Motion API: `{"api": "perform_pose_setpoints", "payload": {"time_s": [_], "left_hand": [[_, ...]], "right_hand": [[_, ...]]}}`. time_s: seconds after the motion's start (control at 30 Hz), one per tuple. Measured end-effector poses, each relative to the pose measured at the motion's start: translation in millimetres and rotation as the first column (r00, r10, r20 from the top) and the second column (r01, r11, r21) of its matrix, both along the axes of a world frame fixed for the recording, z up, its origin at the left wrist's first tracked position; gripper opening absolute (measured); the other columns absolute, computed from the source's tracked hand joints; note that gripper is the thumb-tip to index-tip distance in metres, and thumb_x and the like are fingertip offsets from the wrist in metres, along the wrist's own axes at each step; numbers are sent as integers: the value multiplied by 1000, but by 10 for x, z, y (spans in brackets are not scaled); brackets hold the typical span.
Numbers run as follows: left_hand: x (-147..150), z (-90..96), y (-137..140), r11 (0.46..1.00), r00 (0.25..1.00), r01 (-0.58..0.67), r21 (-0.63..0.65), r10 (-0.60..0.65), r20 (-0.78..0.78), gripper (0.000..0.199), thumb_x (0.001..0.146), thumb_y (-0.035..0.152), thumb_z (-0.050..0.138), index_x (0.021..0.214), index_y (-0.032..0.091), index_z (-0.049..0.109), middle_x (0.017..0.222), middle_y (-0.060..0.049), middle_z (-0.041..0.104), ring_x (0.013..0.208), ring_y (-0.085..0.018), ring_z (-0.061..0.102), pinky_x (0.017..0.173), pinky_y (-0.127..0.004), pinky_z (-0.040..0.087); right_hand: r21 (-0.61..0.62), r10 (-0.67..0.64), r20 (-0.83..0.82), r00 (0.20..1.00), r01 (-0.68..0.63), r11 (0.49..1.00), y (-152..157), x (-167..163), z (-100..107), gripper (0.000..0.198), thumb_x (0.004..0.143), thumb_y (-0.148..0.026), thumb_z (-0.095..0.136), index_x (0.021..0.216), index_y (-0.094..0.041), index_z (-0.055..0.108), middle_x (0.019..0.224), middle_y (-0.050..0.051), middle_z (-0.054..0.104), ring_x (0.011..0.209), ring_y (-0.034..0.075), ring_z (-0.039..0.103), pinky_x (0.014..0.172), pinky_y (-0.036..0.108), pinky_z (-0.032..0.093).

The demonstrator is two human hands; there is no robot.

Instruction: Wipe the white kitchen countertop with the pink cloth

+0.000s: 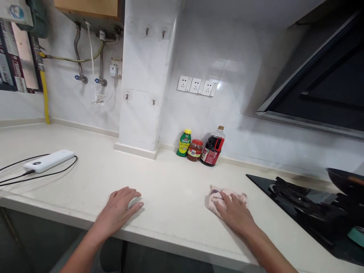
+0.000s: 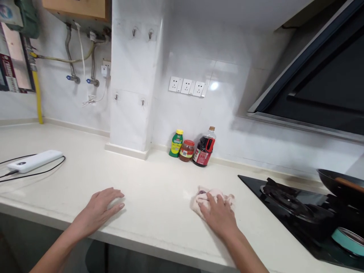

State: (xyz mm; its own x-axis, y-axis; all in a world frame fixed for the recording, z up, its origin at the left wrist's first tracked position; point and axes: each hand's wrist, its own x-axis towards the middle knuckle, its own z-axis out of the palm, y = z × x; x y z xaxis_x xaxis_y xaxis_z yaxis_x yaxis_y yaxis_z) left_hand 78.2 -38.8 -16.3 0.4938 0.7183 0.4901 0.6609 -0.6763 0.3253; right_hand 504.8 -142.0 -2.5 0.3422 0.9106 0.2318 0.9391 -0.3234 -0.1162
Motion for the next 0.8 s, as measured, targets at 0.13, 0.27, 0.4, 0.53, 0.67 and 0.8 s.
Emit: {"api": "perform_pose_setpoints", "payload": {"time_s": [0.13,0.27,0.4,0.53,0.67,0.8], "left_hand": [[10,-10,1,1000,1000,10,-15,-9,15,36,101,54,42,116,30,65,123,-4,69,123,-26,57,101,-41,42],[19,-15,16,999,999,-16,-31,17,36,37,101,54,42,116,30,66,125,-4,68,125,-26,56,104,-43,41],[11,61,11,994,993,-17,-106,29,111,42,102,52,35,105,26,68,111,-4,72,109,-24,64,99,-39,46],[-8,102,30,990,987,-33,-137,54,149,44,101,52,34,104,25,68,112,-4,73,108,-23,66,98,-36,48],[-20,61,58,996,999,-11,-91,15,46,41,101,53,37,107,28,69,119,-2,71,118,-23,62,104,-36,45],[-47,-27,109,997,999,-47,-53,47,-3,44,100,59,38,112,31,70,126,-1,70,126,-26,59,104,-38,45]], "right_hand": [[-15,78,-38,996,-79,997,319,-407,117,60,93,-50,45,144,-17,49,148,25,43,139,44,39,105,70,34],[-15,459,-59,886,-461,887,308,-1532,41,62,91,-57,52,147,-31,44,161,12,30,149,35,25,117,59,26],[111,830,-62,554,-823,557,114,-2311,-38,58,87,-56,59,141,-41,45,160,3,32,149,31,24,120,57,24],[246,890,-21,455,-861,446,6,-2184,-12,54,77,-30,66,129,-30,53,145,7,45,137,23,39,116,44,34],[256,751,-86,654,-714,651,-268,-1413,-60,44,79,-23,57,123,-28,56,147,7,46,137,22,40,113,46,37],[199,477,-93,874,-453,869,-851,-243,-301,40,91,-38,44,127,-33,59,155,5,41,142,26,38,114,57,33]]}}
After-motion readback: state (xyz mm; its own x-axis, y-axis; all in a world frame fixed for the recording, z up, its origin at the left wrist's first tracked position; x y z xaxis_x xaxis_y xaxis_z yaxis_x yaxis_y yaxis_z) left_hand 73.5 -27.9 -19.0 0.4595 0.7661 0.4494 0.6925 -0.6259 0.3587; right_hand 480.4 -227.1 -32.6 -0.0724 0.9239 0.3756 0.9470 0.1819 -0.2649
